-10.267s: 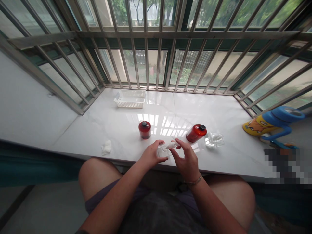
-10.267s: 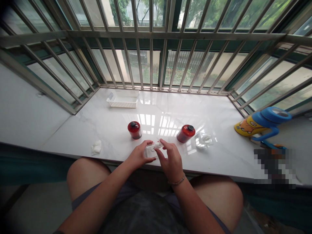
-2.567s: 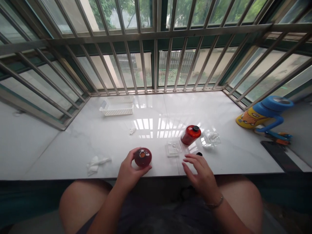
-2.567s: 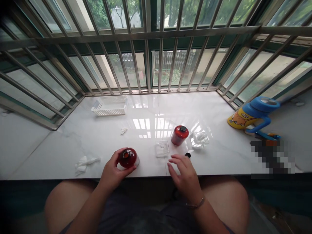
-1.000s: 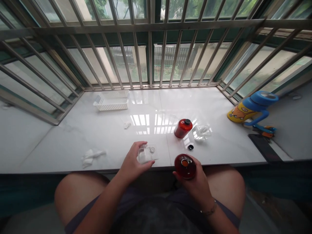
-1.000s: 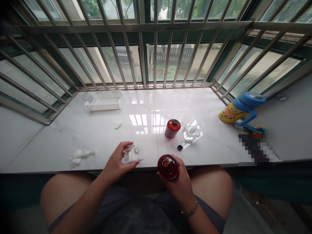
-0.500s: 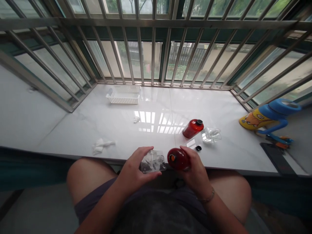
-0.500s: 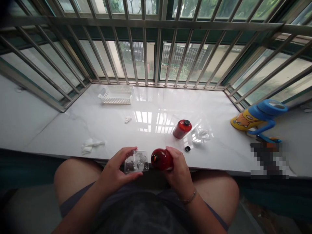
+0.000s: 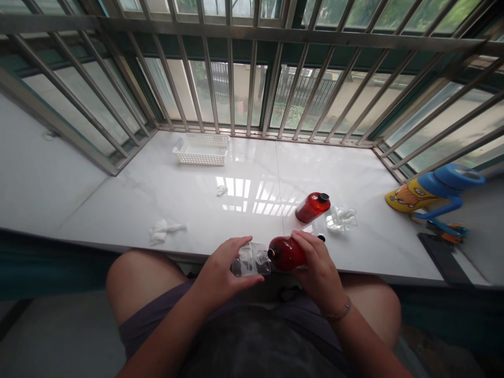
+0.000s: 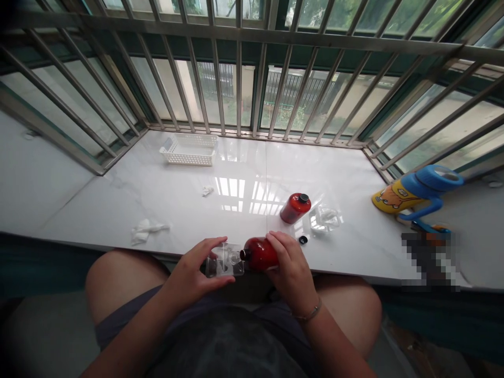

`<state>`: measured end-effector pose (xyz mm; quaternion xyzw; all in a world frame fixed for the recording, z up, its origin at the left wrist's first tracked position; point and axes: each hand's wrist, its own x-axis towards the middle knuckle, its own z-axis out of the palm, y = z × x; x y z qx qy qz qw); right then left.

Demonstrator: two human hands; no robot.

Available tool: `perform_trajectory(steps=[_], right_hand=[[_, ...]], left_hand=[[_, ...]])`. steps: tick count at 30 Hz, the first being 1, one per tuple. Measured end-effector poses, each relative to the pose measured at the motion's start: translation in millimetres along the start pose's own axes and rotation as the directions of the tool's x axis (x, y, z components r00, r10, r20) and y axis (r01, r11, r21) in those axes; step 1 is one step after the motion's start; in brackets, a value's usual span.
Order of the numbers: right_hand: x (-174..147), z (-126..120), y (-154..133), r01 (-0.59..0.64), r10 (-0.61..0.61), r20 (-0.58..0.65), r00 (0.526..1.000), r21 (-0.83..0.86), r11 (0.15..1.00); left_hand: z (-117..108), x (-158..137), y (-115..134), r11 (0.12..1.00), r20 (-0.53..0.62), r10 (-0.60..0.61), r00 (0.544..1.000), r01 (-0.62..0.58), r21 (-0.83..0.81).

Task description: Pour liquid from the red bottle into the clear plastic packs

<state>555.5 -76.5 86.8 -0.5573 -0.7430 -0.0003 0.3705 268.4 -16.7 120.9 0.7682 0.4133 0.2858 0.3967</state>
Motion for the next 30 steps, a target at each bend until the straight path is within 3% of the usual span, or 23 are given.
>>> perform_trajectory(steps=[30], right_hand=[[5, -8, 10, 0.051, -0.047, 0.058, 0.997, -0.07, 0.996]], left_hand=[[9, 3, -11, 0.992, 0.036, -0.088, 0.995, 0.091, -0.083]])
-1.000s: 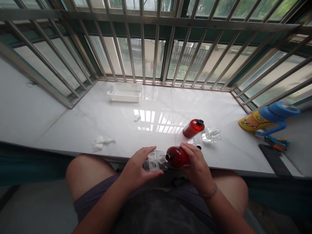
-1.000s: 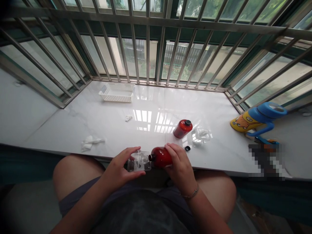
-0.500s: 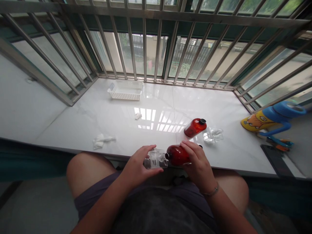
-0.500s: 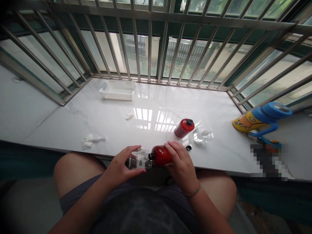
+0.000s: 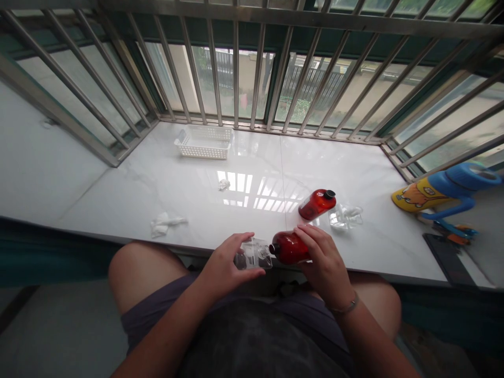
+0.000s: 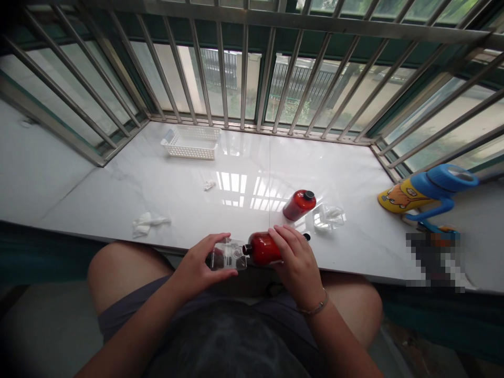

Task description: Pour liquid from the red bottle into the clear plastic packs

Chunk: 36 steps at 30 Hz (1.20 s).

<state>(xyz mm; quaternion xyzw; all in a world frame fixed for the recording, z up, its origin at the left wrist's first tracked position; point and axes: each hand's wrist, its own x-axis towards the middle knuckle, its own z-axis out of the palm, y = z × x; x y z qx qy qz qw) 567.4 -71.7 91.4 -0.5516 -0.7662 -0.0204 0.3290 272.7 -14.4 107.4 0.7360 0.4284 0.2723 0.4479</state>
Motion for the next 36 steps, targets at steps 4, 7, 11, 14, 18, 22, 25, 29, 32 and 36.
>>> perform_trajectory(steps=[4, 7, 11, 14, 18, 22, 25, 29, 32, 36], right_hand=[[1, -2, -1, 0.013, -0.012, 0.012, 1.0, -0.018, 1.0], [1, -2, 0, 0.022, -0.021, 0.025, 0.999, -0.032, 0.999], [0, -2, 3, 0.045, -0.044, 0.018, 0.999, -0.057, 0.997], [0, -2, 3, 0.053, -0.051, 0.023, 0.998, -0.07, 0.996], [1, -3, 3, 0.059, -0.056, 0.033, 0.998, -0.076, 0.995], [3, -4, 1, 0.06, -0.057, 0.035, 0.998, -0.085, 0.995], [3, -3, 1, 0.064, -0.061, 0.038, 0.997, -0.096, 0.993], [2, -3, 2, 0.064, -0.06, 0.041, 0.997, -0.106, 0.992], [1, -2, 4, 0.061, -0.057, 0.044, 0.997, -0.115, 0.992], [0, -1, 4, 0.064, -0.059, 0.047, 0.997, -0.128, 0.99]], left_hand=[[2, 0, -2, 1.0, 0.003, 0.003, 1.0, -0.003, -0.003], [4, 1, -5, 1.0, 0.0, -0.002, 1.0, 0.002, -0.002], [5, 0, -8, 1.0, 0.007, -0.015, 1.0, 0.015, -0.01], [6, 1, -9, 1.0, 0.004, -0.008, 1.0, 0.008, -0.017], [7, 2, -12, 1.0, 0.003, -0.001, 1.0, 0.001, -0.027], [8, 3, -15, 0.999, 0.006, -0.015, 1.0, 0.015, -0.048], [8, 3, -16, 0.997, 0.008, -0.016, 1.0, 0.017, -0.077], [9, 4, -17, 0.994, 0.018, -0.044, 0.999, 0.045, -0.096], [10, 4, -19, 0.992, 0.017, -0.063, 0.998, 0.065, -0.106], [12, 4, -22, 0.992, 0.013, -0.065, 0.998, 0.066, -0.107]])
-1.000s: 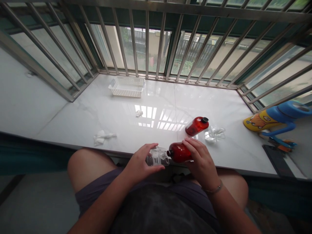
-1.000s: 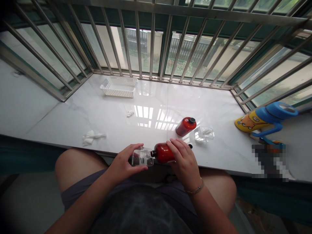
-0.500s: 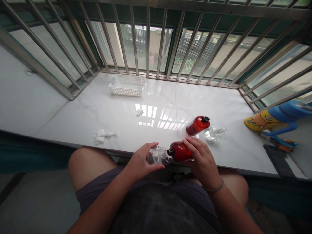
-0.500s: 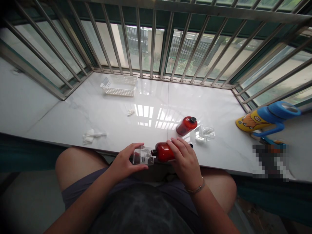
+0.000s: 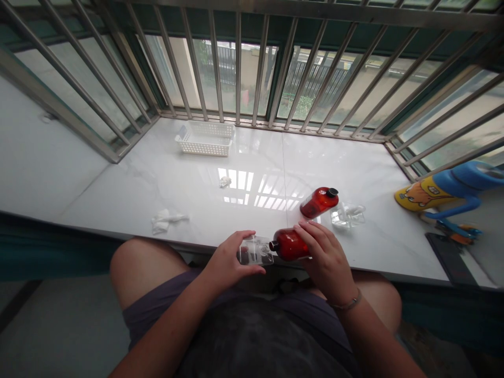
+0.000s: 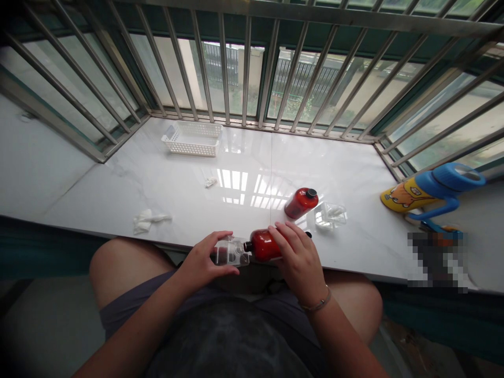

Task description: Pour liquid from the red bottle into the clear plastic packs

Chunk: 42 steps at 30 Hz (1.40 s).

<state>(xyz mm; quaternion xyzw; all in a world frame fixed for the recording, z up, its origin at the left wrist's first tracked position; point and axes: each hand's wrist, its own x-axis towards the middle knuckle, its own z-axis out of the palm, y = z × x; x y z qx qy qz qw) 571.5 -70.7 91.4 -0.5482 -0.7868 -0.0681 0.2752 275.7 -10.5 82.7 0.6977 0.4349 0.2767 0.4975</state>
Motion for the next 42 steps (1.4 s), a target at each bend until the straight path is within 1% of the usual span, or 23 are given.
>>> perform_trajectory(steps=[13, 27, 33, 42], right_hand=[[2, 0, 0, 0.028, -0.027, 0.019, 0.999, -0.037, 0.999], [6, -1, -3, 0.018, -0.017, 0.028, 0.999, -0.055, 0.998], [4, 0, -2, 0.035, -0.032, 0.05, 0.998, -0.066, 0.997], [5, 1, -2, 0.038, -0.035, 0.041, 0.999, -0.082, 0.996]], left_hand=[[3, 1, -5, 1.0, -0.002, -0.011, 1.0, 0.011, -0.003], [4, 1, -8, 0.999, 0.001, -0.019, 1.0, 0.019, -0.034], [5, 1, -9, 0.999, -0.008, -0.021, 1.0, 0.02, -0.034], [5, 1, -11, 0.999, 0.004, -0.029, 1.0, 0.029, -0.033]])
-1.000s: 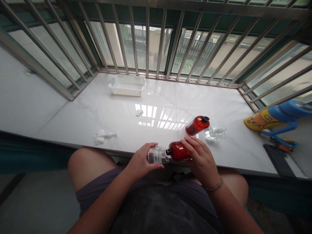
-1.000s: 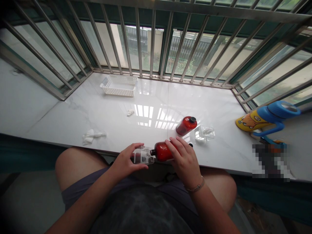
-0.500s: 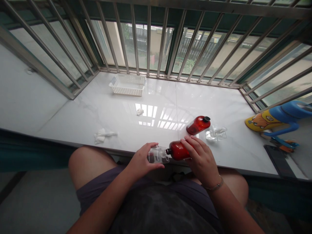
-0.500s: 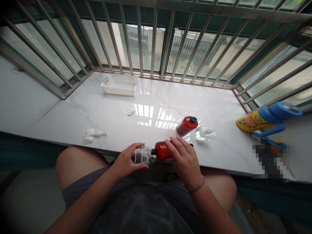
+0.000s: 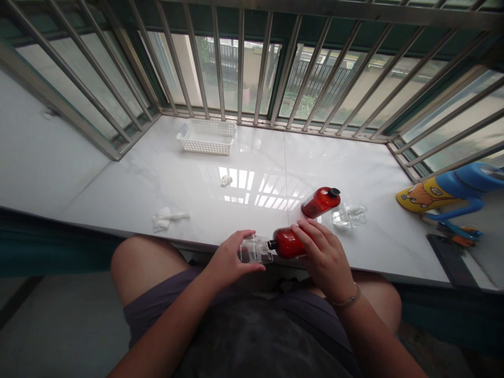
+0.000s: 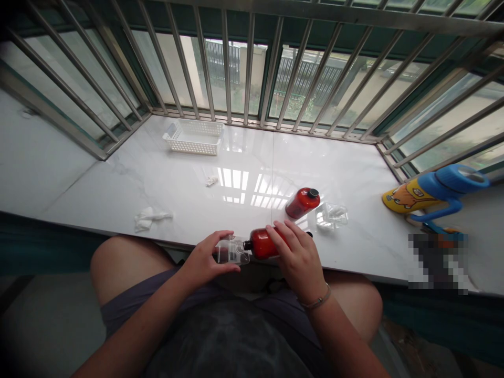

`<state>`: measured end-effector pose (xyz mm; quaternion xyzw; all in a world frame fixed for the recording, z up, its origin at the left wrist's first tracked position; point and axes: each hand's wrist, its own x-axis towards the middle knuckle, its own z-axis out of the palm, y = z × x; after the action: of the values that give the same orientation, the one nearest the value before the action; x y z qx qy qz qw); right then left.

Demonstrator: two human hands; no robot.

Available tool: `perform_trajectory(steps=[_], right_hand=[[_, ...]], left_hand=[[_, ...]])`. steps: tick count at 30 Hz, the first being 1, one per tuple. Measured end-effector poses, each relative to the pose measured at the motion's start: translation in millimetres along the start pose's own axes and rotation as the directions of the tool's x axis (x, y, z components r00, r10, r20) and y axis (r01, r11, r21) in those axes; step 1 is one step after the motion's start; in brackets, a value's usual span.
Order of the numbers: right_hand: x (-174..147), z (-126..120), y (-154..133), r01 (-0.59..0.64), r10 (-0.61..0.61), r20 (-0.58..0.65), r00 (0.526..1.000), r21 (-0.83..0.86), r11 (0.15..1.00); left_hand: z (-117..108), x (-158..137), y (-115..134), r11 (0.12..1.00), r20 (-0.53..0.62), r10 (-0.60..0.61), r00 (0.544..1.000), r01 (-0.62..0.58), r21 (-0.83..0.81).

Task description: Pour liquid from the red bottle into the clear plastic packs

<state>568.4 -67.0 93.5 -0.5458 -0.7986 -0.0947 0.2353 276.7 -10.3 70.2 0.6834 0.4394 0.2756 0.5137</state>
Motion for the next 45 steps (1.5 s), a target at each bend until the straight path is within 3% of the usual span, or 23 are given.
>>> perform_trajectory(steps=[14, 21, 26, 31, 34, 40, 45], right_hand=[[-1, 1, -1, -0.005, 0.005, 0.019, 1.0, 0.01, 1.0], [-3, 11, 0, -0.044, 0.044, 0.005, 0.999, 0.124, 0.991], [-5, 18, -6, -0.177, 0.193, -0.036, 0.98, 0.268, 0.947], [-4, 14, -9, -0.395, 0.437, -0.018, 0.899, 0.394, 0.83], [2, 6, -7, -0.436, 0.497, -0.013, 0.868, 0.46, 0.774], [11, -9, -1, -0.395, 0.472, -0.055, 0.88, 0.466, 0.792], [16, -18, 5, -0.388, 0.452, -0.049, 0.891, 0.436, 0.812]], left_hand=[[4, 0, -1, 0.999, -0.002, -0.003, 1.0, 0.003, -0.038], [4, -1, 4, 0.998, -0.005, -0.028, 1.0, 0.028, -0.063], [-3, -2, 12, 0.986, -0.006, -0.075, 0.997, 0.073, -0.15], [-24, 3, 16, 0.966, -0.075, -0.119, 0.99, 0.098, -0.239], [-40, 6, 15, 0.976, -0.173, -0.077, 0.982, 0.039, -0.213], [-64, 10, 20, 0.991, -0.275, -0.03, 0.961, -0.007, -0.131], [-72, 13, 44, 0.99, -0.282, 0.084, 0.956, -0.047, 0.134]])
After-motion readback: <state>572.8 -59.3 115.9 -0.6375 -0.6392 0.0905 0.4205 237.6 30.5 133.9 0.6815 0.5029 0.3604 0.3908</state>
